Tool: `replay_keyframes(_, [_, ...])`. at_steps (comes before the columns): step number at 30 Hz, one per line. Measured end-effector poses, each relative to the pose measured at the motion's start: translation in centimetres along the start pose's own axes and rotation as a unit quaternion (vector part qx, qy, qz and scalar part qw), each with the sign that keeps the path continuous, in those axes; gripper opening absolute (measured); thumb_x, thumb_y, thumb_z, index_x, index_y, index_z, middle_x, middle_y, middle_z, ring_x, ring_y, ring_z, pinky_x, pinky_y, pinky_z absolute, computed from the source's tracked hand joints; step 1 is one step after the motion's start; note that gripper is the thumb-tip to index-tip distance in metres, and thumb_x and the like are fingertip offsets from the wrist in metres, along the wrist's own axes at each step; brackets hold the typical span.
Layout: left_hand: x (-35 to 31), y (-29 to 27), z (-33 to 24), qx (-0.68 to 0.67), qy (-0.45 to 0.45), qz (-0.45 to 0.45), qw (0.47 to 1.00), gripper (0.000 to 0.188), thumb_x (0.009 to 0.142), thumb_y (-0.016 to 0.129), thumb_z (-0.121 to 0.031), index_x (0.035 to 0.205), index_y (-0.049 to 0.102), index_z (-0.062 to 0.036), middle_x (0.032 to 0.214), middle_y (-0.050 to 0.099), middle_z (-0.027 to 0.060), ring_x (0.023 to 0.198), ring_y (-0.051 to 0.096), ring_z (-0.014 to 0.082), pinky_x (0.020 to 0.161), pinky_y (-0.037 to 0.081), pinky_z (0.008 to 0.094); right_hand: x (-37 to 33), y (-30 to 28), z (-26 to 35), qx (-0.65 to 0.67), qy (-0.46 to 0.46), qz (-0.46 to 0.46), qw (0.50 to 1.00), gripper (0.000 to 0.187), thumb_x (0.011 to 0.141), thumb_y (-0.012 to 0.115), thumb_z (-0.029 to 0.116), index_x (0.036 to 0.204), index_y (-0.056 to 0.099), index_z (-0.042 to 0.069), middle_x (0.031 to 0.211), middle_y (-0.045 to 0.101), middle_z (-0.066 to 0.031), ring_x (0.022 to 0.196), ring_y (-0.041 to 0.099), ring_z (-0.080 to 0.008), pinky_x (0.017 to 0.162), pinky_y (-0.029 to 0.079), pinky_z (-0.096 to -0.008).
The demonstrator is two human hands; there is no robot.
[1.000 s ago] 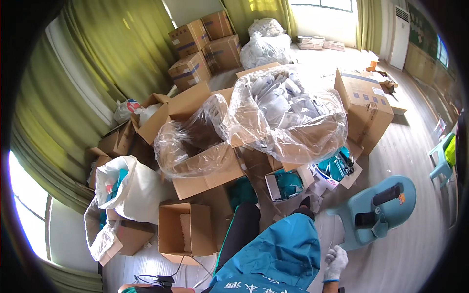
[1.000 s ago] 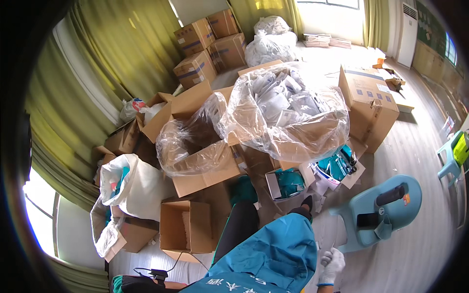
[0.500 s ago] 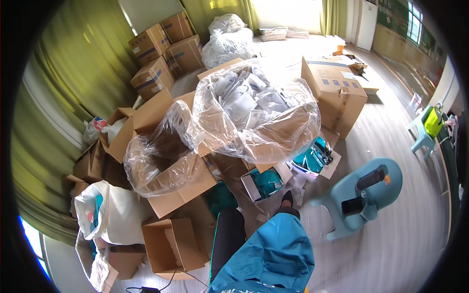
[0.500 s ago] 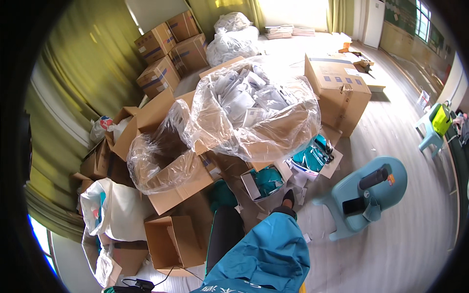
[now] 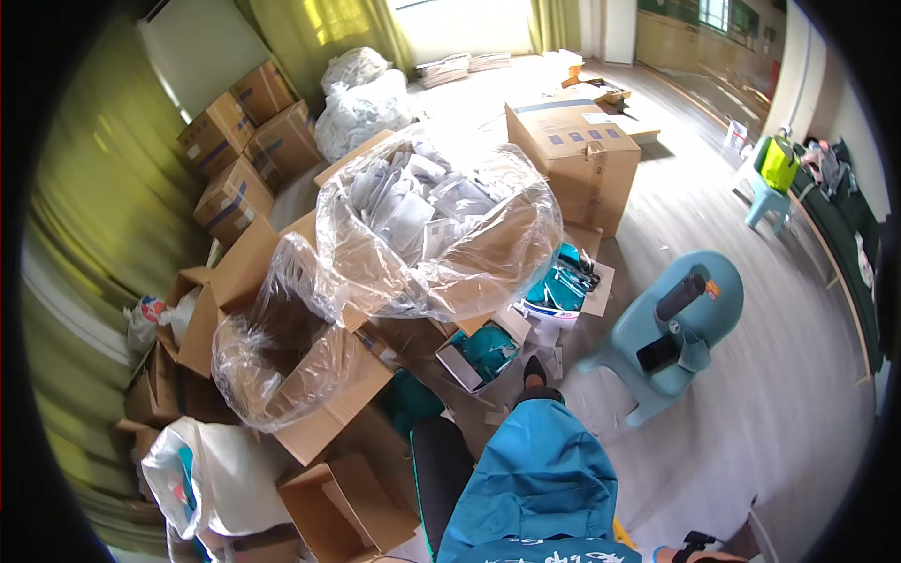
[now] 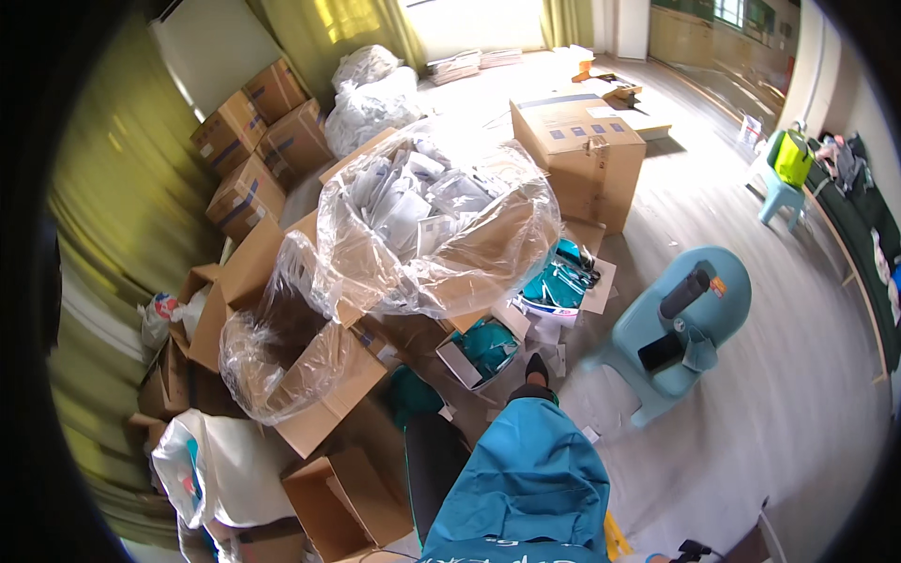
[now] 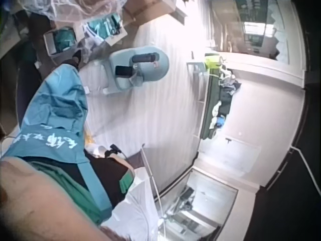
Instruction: Inspecting and organizing green face masks from cardboard boxes.
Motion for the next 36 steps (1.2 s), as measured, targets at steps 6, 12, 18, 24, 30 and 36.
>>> replay_keyframes(6, [2.8,0.9,-3.5,0.020,0.043,0.023,0.999,0.017,0.085,0.062,-0.022,0.091,0.073,-0.0116,0.085,0.067,0.0089,0.074,0.063,0.0253,0.056,0.050,0.0396,2.5,2.1,0.0,-0.256,0.009,0.080,0.963,0.026,0.091,0.058,0.030,0.102,0.072,0.010,0.084,0.072,-0.0067,0.071,0.067,-0.0187,0.065,0.054,-0.0349])
replay_keyframes(12, [4.0,2.1,-5.1,0.038,0.066,0.043,0.996,0.017,0.085,0.062,-0.023,0.090,0.073,-0.0112,0.084,0.068,0.0102,0.075,0.064,0.0265,0.056,0.051,0.0403,-0.6,-2.5,6.6,-0.224,0.012,0.009,0.974,0.042,0.093,0.053,0.041,0.102,0.073,0.005,0.088,0.074,-0.0099,0.074,0.070,-0.0216,0.070,0.055,-0.0373])
replay_keyframes(18, [2.2,2.3,-4.4,0.044,0.068,0.050,0.995,0.017,0.084,0.062,-0.023,0.089,0.074,-0.0108,0.084,0.068,0.0114,0.076,0.064,0.0277,0.057,0.052,0.0410,-2.9,-5.2,12.2,-0.223,-0.021,-0.050,0.973,0.041,0.091,0.054,0.038,0.100,0.071,0.002,0.087,0.074,-0.0117,0.077,0.071,-0.0241,0.073,0.055,-0.0373])
replay_keyframes(24, [-0.4,0.8,-1.5,0.058,0.022,0.041,0.997,0.018,0.084,0.062,-0.023,0.088,0.074,-0.0105,0.084,0.068,0.0127,0.077,0.065,0.0290,0.058,0.052,0.0418,-1.6,-6.6,13.1,-0.292,-0.055,-0.106,0.949,0.046,0.091,0.048,0.040,0.099,0.072,0.002,0.092,0.074,-0.0151,0.085,0.071,-0.0327,0.080,0.053,-0.0419])
replay_keyframes(30, [-4.1,-1.5,3.3,0.064,-0.052,0.020,0.996,0.018,0.083,0.062,-0.024,0.086,0.074,-0.0101,0.083,0.069,0.0139,0.078,0.066,0.0302,0.059,0.053,0.0425,2.5,-6.0,13.8,-0.379,-0.133,-0.085,0.912,0.048,0.093,0.047,0.045,0.110,0.070,0.007,0.106,0.071,-0.0195,0.098,0.068,-0.0381,0.086,0.052,-0.0453])
replay_keyframes(36, [-8.0,-2.0,7.5,0.087,-0.099,0.026,0.991,0.019,0.083,0.062,-0.024,0.085,0.074,-0.0097,0.083,0.069,0.0152,0.079,0.067,0.0314,0.060,0.053,0.0432,4.4,-7.3,16.2,-0.425,-0.235,-0.104,0.868,0.045,0.090,0.055,0.050,0.111,0.070,0.013,0.109,0.070,-0.0210,0.098,0.067,-0.0420,0.083,0.053,-0.0470])
Point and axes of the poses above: each hand's wrist, its own x-axis towards the middle knuckle, its own y-axis out of the palm, z = x × y, the point moved 6 cm from there along x, towards the middle knuckle
